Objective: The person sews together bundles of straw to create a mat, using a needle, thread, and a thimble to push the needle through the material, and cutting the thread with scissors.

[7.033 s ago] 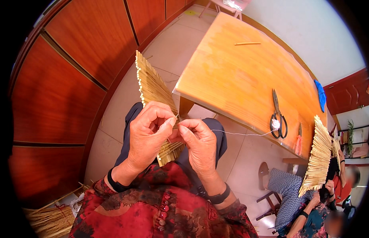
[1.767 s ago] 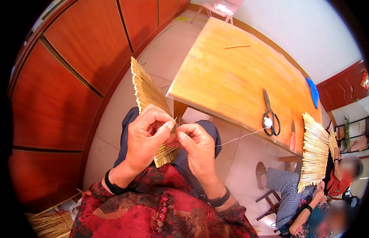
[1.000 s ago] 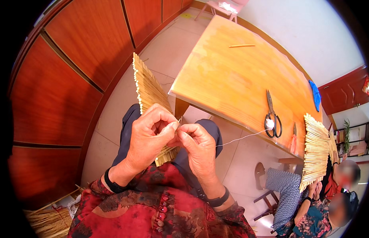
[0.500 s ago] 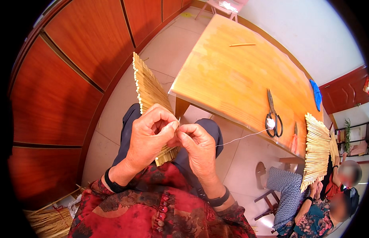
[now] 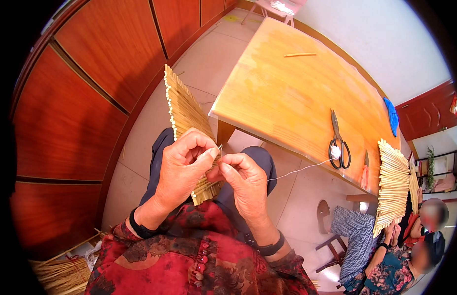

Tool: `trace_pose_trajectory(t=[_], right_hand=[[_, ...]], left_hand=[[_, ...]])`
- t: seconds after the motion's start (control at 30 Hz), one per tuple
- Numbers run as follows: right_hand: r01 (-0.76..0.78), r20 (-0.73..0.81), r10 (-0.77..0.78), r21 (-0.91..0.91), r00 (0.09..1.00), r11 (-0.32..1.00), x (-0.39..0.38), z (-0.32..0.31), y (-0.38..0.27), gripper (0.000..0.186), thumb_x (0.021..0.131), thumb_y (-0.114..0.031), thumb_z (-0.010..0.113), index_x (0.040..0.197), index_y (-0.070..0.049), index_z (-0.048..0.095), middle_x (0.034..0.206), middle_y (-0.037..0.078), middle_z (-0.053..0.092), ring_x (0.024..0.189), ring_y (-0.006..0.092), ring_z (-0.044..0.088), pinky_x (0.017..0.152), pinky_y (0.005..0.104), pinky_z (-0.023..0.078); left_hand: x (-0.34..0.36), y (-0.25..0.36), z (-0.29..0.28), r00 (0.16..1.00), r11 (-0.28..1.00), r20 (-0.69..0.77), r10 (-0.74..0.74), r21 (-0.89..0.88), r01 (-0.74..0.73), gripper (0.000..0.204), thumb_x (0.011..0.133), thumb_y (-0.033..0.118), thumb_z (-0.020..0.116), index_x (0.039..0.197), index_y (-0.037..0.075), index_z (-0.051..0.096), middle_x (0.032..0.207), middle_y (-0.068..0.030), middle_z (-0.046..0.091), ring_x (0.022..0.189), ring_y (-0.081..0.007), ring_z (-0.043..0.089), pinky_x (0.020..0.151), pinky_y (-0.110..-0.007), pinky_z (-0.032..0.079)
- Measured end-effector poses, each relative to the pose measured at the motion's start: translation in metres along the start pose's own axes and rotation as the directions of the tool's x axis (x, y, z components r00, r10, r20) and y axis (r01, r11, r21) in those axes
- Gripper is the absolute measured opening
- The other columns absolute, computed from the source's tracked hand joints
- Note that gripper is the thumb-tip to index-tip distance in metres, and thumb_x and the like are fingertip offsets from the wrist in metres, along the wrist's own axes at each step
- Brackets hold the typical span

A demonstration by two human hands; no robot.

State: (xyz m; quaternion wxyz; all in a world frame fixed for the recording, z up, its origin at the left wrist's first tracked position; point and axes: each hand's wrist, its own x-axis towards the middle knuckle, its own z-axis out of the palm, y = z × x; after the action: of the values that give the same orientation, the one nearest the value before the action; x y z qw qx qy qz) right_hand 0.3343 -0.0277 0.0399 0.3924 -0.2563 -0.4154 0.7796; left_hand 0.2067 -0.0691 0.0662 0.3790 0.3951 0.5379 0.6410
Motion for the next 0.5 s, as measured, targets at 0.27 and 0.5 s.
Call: trace_pose_trajectory(t=[0.27, 0.5], right_hand=[[0.005, 0.005, -0.005, -0.028, 1.0, 1.0, 0.0003, -0.0019, 0.0004, 0.01, 0.086, -0.004, 0.053, 0.093, 0.004, 0.054, 0.081, 0.012, 0.061, 0.074, 0.0182, 0.061, 0.072, 0.0294, 0.051], [-0.004, 0.005, 0.004, -0.033, 1.0, 0.999, -0.0001, -0.0037, 0.002, 0.011, 0.086, -0.004, 0.053, 0.093, 0.004, 0.054, 0.082, 0.012, 0.061, 0.075, 0.0182, 0.061, 0.072, 0.0294, 0.051]], left_hand=[[-0.0006, -0.003, -0.0027, 0.997, 0.996, 0.05, -0.057, -0.063, 0.06, 0.002, 0.08, -0.004, 0.054, 0.079, -0.002, 0.055, 0.081, -0.0015, 0.05, 0.072, -0.0053, 0.051, 0.062, -0.019, 0.042], [-0.0009, 0.0021, -0.0018, 0.988, 0.973, 0.056, -0.144, -0.176, 0.152, 0.002, 0.081, 0.0, 0.054, 0.08, 0.001, 0.056, 0.075, 0.0017, 0.052, 0.062, -0.0015, 0.046, 0.051, -0.016, 0.037]])
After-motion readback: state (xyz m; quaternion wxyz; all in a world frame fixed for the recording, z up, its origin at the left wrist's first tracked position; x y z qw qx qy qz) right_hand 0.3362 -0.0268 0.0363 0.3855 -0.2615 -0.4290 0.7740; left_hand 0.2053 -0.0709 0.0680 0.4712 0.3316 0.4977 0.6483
